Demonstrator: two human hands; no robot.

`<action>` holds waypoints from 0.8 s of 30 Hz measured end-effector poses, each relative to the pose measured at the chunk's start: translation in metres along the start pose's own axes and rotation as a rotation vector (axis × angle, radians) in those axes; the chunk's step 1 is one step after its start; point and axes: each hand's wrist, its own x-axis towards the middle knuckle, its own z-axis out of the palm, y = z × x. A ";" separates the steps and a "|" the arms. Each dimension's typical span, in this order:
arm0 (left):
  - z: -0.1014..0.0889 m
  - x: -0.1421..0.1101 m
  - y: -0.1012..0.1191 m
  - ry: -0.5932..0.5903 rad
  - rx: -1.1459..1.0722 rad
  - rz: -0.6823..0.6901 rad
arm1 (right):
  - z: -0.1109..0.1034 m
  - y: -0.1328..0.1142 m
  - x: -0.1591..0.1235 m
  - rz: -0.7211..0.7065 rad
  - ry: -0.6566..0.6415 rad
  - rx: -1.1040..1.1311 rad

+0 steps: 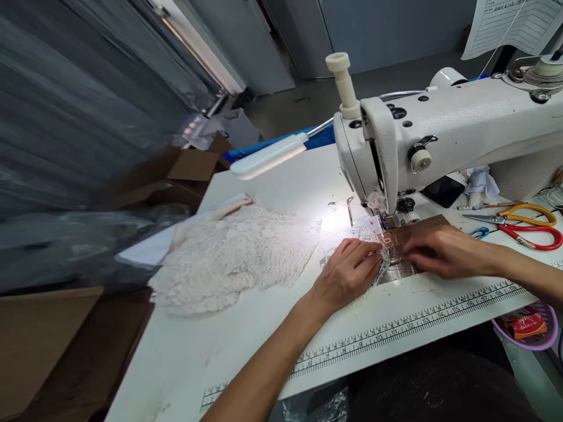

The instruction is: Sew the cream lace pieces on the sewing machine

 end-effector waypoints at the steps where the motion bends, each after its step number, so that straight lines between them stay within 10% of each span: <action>1: -0.001 0.001 0.001 -0.008 0.018 0.007 | 0.003 0.010 0.011 -0.037 0.077 -0.069; 11: 0.004 -0.002 -0.002 0.016 -0.088 -0.002 | 0.042 0.033 0.031 -0.212 0.180 -0.337; 24: 0.003 -0.007 0.002 0.020 -0.084 0.015 | 0.039 0.033 0.022 -0.330 0.214 -0.250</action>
